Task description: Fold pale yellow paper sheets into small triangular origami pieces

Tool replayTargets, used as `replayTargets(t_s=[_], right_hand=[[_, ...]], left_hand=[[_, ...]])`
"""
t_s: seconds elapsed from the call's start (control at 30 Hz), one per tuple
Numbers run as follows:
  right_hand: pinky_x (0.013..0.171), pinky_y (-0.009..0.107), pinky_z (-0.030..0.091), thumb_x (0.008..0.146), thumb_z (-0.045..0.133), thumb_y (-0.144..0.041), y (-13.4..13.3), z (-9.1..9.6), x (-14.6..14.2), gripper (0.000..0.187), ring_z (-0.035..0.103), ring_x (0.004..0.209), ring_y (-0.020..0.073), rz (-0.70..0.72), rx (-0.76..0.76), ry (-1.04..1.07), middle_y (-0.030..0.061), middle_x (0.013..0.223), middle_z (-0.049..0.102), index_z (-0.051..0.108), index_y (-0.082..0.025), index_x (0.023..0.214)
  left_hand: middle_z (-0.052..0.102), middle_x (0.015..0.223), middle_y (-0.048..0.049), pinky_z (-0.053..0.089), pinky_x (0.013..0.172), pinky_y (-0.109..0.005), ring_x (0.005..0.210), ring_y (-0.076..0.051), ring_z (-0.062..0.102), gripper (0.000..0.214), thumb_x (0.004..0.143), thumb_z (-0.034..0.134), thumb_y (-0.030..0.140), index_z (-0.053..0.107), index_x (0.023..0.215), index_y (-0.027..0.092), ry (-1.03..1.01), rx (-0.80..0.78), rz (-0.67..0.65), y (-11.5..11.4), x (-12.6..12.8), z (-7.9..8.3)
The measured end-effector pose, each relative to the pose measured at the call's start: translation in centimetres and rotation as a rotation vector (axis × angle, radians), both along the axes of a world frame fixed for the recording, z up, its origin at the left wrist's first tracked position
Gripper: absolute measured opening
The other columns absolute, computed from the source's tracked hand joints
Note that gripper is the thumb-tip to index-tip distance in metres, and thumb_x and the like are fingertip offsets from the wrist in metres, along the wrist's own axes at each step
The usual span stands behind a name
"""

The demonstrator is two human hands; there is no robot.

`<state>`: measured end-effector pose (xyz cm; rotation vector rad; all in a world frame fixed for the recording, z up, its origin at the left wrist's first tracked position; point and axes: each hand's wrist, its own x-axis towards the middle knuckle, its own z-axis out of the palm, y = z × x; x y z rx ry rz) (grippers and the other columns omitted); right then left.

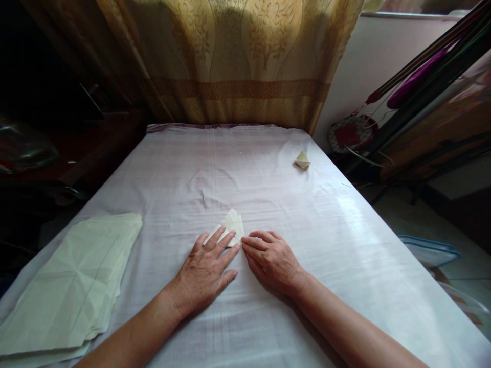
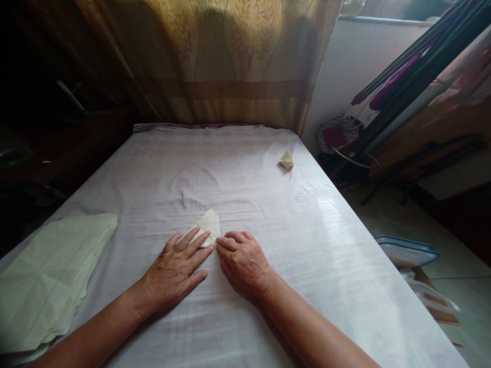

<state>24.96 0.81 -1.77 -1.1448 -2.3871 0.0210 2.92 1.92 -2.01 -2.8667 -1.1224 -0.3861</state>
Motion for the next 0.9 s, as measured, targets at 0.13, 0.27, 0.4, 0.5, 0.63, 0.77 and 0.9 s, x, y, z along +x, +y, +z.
replayTargets(t_s=[0.13, 0.27, 0.4, 0.5, 0.63, 0.77, 0.9], right_hand=[[0.082, 0.038, 0.047, 0.09, 0.058, -0.014, 0.0, -0.4, 0.0, 0.021, 0.063, 0.099, 0.0222, 0.012, 0.035, 0.02, 0.0056, 0.111, 0.073, 0.069, -0.017, 0.108], [0.083, 0.037, 0.047, 0.091, 0.057, -0.015, 0.0, -0.5, 0.0, 0.021, 0.063, 0.099, 0.0216, -0.001, 0.036, 0.024, 0.0056, 0.111, 0.074, 0.07, -0.018, 0.107], [0.083, 0.038, 0.046, 0.092, 0.056, -0.016, -0.1, -0.6, 0.0, 0.02, 0.063, 0.099, 0.0219, -0.006, 0.038, 0.031, 0.0048, 0.111, 0.074, 0.07, -0.018, 0.106], [0.083, 0.038, 0.046, 0.092, 0.056, -0.016, 0.0, -0.6, 0.1, 0.021, 0.063, 0.098, 0.0219, -0.005, 0.036, 0.041, 0.0047, 0.111, 0.074, 0.07, -0.018, 0.107], [0.084, 0.038, 0.046, 0.092, 0.055, -0.016, 0.0, -0.6, 0.1, 0.022, 0.063, 0.099, 0.0217, 0.001, 0.029, 0.043, 0.0055, 0.112, 0.074, 0.07, -0.018, 0.108], [0.084, 0.038, 0.046, 0.093, 0.054, -0.017, -0.1, -0.7, 0.2, 0.022, 0.063, 0.099, 0.0218, 0.0, 0.028, 0.042, 0.0057, 0.113, 0.073, 0.07, -0.018, 0.108], [0.084, 0.038, 0.045, 0.091, 0.055, -0.016, -0.1, -0.8, 0.0, 0.021, 0.062, 0.099, 0.0224, -0.008, 0.024, 0.045, 0.006, 0.111, 0.073, 0.069, -0.018, 0.106]], left_hand=[[0.045, 0.152, -0.0063, 0.017, 0.115, -0.045, 0.143, -0.027, 0.034, 0.05, 0.094, 0.05, 0.057, 0.054, 0.138, 0.034, 0.007, -0.034, 0.002, 0.3, -0.3, -0.1], [0.039, 0.156, -0.008, 0.017, 0.115, -0.048, 0.144, -0.029, 0.032, 0.05, 0.091, 0.053, 0.06, 0.055, 0.137, 0.039, -0.023, -0.078, 0.019, 0.5, -0.9, 0.0], [0.039, 0.156, -0.0073, 0.017, 0.115, -0.05, 0.143, -0.031, 0.032, 0.048, 0.092, 0.052, 0.06, 0.055, 0.136, 0.041, -0.005, -0.096, 0.033, 0.5, -1.8, 0.1], [0.037, 0.156, -0.008, 0.019, 0.114, -0.052, 0.144, -0.032, 0.031, 0.045, 0.094, 0.051, 0.056, 0.054, 0.137, 0.042, 0.03, -0.078, 0.038, 0.5, -2.7, 0.1], [0.035, 0.158, -0.0077, 0.019, 0.113, -0.052, 0.144, -0.032, 0.03, 0.045, 0.094, 0.052, 0.053, 0.052, 0.138, 0.043, 0.048, -0.048, 0.049, 0.5, -4.2, -0.1], [0.037, 0.157, -0.0068, 0.019, 0.112, -0.054, 0.143, -0.033, 0.032, 0.042, 0.094, 0.053, 0.049, 0.055, 0.136, 0.044, 0.056, -0.018, 0.068, 0.4, -5.9, 0.0], [0.044, 0.152, -0.0077, 0.021, 0.111, -0.054, 0.14, -0.033, 0.037, 0.037, 0.095, 0.054, 0.042, 0.06, 0.131, 0.038, 0.059, 0.021, 0.04, 0.6, -6.4, 0.5]])
